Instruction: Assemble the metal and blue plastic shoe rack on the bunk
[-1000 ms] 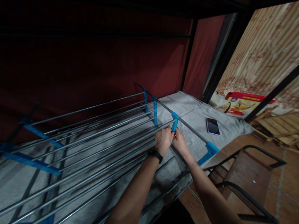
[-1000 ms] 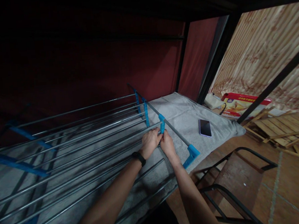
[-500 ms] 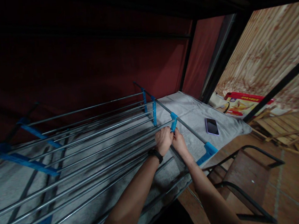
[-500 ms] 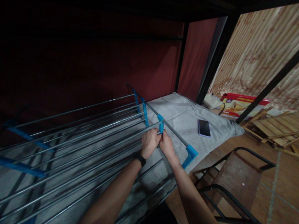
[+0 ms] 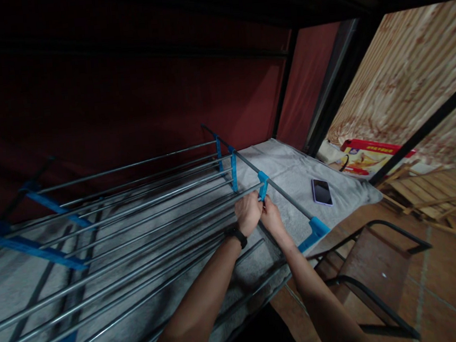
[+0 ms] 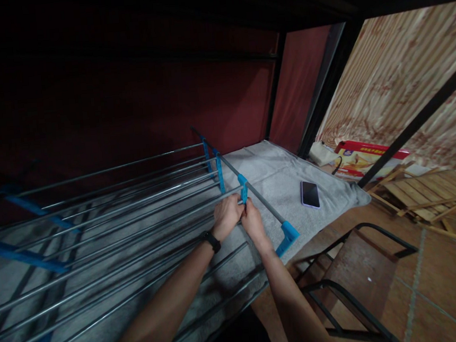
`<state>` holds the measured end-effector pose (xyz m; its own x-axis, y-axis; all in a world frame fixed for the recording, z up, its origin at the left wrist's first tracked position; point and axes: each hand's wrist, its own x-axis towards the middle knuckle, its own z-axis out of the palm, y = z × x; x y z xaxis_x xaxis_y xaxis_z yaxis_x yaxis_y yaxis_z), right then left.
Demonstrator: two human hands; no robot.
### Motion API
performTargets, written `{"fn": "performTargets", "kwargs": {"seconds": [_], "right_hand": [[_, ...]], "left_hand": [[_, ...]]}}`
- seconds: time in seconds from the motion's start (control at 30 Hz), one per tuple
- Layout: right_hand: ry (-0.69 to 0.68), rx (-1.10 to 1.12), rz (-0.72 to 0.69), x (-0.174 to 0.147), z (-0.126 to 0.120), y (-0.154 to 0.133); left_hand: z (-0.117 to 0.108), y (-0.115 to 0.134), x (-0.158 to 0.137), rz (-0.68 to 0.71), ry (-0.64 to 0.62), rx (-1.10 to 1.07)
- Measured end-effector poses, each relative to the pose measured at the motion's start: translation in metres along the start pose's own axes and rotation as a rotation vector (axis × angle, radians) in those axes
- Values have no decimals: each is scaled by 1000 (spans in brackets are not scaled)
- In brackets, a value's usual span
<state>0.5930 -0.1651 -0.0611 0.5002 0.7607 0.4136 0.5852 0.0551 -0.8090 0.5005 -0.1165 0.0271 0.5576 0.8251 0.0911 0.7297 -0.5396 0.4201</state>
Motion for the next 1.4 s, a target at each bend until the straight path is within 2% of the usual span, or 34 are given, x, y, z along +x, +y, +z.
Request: {"fn": "performTargets", "kwargs": {"seconds": [0.17, 0.5, 0.87, 1.0, 1.07, 1.17, 1.23, 1.3, 1.4], "right_hand": [[-4, -6, 6, 0, 1, 1], [14, -41, -2, -2, 3, -1], [26, -55, 67, -4, 6, -3], [3, 80, 55, -7, 7, -1], [-3, 173, 56, -12, 8, 5], [-17, 208, 102, -23, 12, 18], [-51, 182, 133, -33, 15, 27], [-81, 151, 142, -40, 18, 33], [-100, 112, 144, -47, 19, 38]], "left_hand": [[-2, -2, 2, -11, -13, -44], [-10, -3, 0, 65, -16, -79], [-6, -3, -1, 133, -10, 8], [-17, 3, -9, 142, -32, 56], [-21, 1, -26, 198, 39, 72], [-13, -22, -67, 409, 156, 80], [3, -48, -95, 506, 107, 100], [21, -77, -114, 412, 67, 144], [39, -109, -117, 205, 42, 196]]}}
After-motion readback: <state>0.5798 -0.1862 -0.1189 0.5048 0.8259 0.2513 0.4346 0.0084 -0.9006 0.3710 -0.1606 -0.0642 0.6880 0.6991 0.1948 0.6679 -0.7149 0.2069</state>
